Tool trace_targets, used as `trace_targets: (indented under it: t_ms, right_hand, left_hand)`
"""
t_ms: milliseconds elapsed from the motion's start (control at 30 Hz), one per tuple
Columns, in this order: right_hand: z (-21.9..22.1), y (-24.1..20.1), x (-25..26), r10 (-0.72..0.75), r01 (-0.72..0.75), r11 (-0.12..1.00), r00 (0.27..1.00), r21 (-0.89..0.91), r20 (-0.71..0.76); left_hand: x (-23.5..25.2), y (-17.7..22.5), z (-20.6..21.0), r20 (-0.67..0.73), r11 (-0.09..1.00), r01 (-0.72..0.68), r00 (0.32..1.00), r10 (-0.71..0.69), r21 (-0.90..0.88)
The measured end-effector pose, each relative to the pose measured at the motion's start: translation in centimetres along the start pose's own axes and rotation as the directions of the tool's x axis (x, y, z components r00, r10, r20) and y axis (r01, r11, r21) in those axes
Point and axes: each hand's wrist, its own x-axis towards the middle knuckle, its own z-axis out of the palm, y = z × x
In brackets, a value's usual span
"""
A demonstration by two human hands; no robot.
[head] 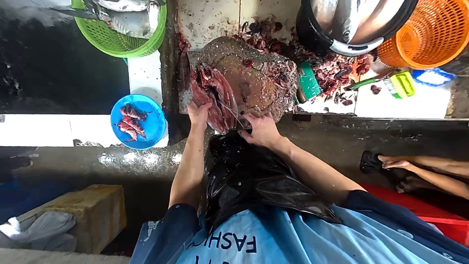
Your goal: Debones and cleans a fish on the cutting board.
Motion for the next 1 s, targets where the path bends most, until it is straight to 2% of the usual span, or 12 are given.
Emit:
trace_targets:
  t_ms: [100, 200, 300, 367, 433, 567, 700, 833, 900, 933, 967, 1000]
  right_hand:
    - [1.0, -1.0, 2.2, -0.008, 0.01, 0.999, 0.998, -0.032, 0.063]
    - [1.5, -1.1, 2.9, -0.013, 0.008, 1.0, 0.989, 0.03, 0.15]
    - [2.0, -0.7, 1.6, -0.038, 0.015, 0.988, 0.988, 0.154, 0.147]
    - [2.1, -0.2, 0.4, -0.042, 0.017, 0.981, 0.991, 0.194, 0.127]
    - [2.0, 0.2, -0.5, -0.028, 0.007, 0.983, 0.994, 0.182, 0.109]
    - [1.7, -0.2, 0.1, 0.011, -0.012, 1.0, 1.0, 0.023, 0.029]
    - [1.6, -1.4, 2.2, 0.003, -0.002, 1.0, 0.996, -0.005, 0.086]
    - [0.9, -0.5, 0.4, -0.035, 0.016, 0.993, 0.986, 0.113, 0.165]
    - [0.1, 0.6, -1.7, -0.058, 0.022, 0.974, 0.987, 0.226, 0.152]
    - [-0.3, 1.1, -2.8, -0.053, 0.002, 0.933, 0.99, 0.359, 0.133]
    - [-0.6, 1.4, -3.9, -0.028, -0.051, 0.845, 0.99, 0.533, 0.139]
    - [-1.1, 1.6, -4.6, -0.002, -0.141, 0.69, 0.981, 0.71, 0.196]
  left_hand:
    - [0.0, -0.3, 0.0, -0.008, 1.0, 0.001, 1.0, -0.001, -0.029]
    - [0.2, -0.5, 0.1, -0.05, 1.0, -0.012, 0.999, 0.013, 0.01]
    - [0.4, -1.0, 0.3, -0.14, 0.992, -0.045, 0.988, 0.061, 0.118]
    - [0.6, -1.2, 0.5, -0.166, 0.991, -0.053, 0.983, 0.073, 0.122]
    - [0.6, -1.2, 0.5, -0.15, 0.996, -0.038, 0.987, 0.05, 0.084]
    - [0.6, -1.1, 0.2, -0.102, 0.999, -0.032, 0.994, 0.034, 0.017]
    - [0.5, -1.5, 0.1, -0.09, 0.998, -0.057, 0.994, 0.058, 0.019]
    - [0.5, -1.5, 0.3, -0.15, 0.989, -0.087, 0.983, 0.104, 0.117]
    - [0.2, -1.7, 0.4, -0.173, 0.99, -0.078, 0.98, 0.098, 0.117]
    - [-0.5, -1.9, 0.4, -0.161, 0.993, -0.063, 0.984, 0.078, 0.102]
    - [-1.9, -2.0, 0.2, -0.125, 0.996, -0.031, 0.991, 0.041, 0.081]
    - [-3.6, -1.9, 0.0, -0.063, 0.997, 0.023, 0.998, -0.018, 0.068]
